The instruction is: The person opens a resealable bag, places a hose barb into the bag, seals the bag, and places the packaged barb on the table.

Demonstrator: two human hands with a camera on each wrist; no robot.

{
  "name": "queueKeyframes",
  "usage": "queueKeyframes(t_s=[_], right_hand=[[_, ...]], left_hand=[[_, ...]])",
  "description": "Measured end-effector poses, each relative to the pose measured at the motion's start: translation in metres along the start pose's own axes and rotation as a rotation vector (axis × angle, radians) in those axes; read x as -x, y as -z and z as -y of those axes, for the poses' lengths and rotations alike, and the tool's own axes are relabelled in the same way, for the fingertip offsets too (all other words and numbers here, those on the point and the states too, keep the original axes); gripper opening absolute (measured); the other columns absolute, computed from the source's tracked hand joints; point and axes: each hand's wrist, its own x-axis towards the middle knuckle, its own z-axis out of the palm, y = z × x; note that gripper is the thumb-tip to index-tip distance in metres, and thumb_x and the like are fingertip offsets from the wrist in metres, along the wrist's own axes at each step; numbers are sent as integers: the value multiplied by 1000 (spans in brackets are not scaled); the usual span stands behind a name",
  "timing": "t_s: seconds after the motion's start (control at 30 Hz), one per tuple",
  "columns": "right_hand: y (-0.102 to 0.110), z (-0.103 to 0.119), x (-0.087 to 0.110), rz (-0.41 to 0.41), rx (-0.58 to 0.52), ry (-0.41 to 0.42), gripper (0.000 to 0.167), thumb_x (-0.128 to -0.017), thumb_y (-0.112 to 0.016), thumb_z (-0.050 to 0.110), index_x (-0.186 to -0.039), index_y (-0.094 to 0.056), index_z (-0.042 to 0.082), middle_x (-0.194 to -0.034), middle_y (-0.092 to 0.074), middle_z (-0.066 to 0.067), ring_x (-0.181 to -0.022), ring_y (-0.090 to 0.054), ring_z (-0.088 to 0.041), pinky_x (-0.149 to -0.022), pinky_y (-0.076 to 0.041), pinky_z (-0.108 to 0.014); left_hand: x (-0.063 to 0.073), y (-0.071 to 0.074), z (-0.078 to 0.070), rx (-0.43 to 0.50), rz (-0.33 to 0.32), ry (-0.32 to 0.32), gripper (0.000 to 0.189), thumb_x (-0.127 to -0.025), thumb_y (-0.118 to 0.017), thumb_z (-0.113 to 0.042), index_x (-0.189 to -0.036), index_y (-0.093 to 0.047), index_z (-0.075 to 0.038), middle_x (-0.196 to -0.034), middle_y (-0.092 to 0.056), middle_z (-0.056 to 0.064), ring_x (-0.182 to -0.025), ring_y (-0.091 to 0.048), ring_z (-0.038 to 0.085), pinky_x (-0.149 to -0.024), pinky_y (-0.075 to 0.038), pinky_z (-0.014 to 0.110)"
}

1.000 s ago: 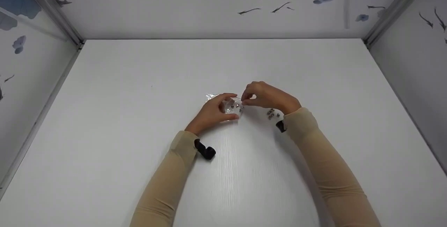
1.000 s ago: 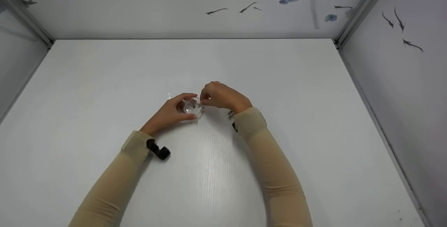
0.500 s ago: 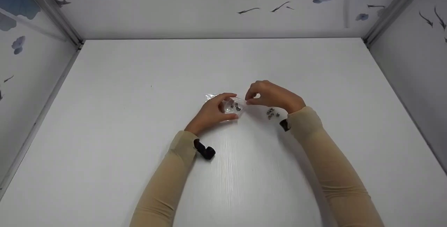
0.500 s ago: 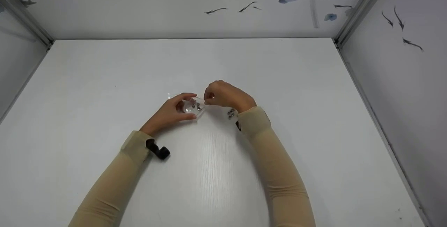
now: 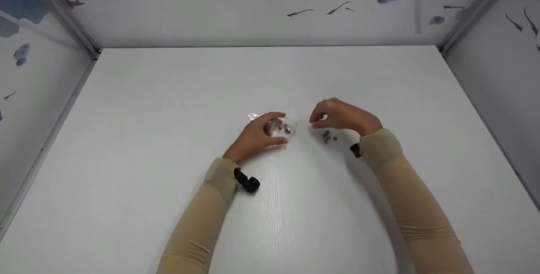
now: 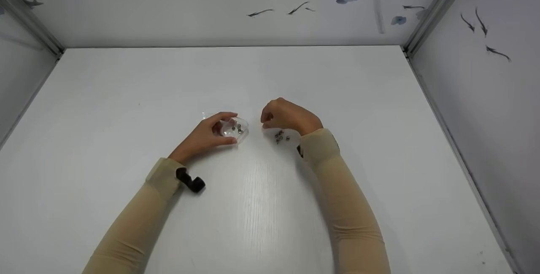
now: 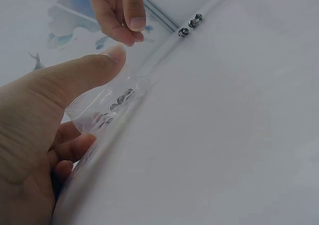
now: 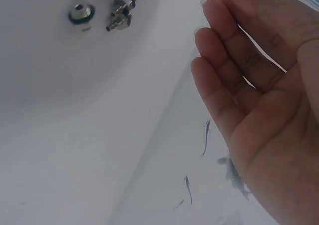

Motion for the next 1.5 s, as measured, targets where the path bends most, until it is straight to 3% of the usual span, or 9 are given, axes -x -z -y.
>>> queueKeyframes(t_s=[0.37, 0.87, 1.3, 1.5], right_hand=[[3, -18, 12, 27, -38, -91, 15, -88, -68, 10, -103, -73, 8, -104, -69, -7, -98, -61, -21, -87, -50, -41], [-1, -31, 17, 72, 3, -171, 13, -89, -68, 13, -100, -74, 12, -102, -68, -6, -92, -57, -19, -82, -49, -37], [-5, -35, 19, 81, -39, -201, 15, -87, -68, 11, -101, -73, 14, -105, -68, -4, -95, -58, -19, -86, -48, -37], [-6, -35, 19, 57, -48, -178, 14, -86, -69, 9, -98, -73, 15, -104, -67, -2, -94, -57, -18, -85, -48, -36]], left_hand=[[-1, 1, 1, -23, -1, -8, 69, -74, -83, -33, -136, -53, -23, -111, -59, 0, -82, -46, 14, -73, -39, 27], [0, 0, 3, -4, -6, -19, 69, -74, -83, -35, -136, -54, -22, -107, -59, -1, -80, -46, 13, -72, -39, 28], [0, -2, 4, -15, -4, -5, 70, -74, -83, -37, -136, -53, -24, -106, -58, -1, -81, -46, 14, -72, -39, 28], [1, -1, 2, 6, 0, 5, 69, -74, -83, -35, -136, -53, -25, -105, -58, -2, -80, -46, 14, -72, -39, 28]])
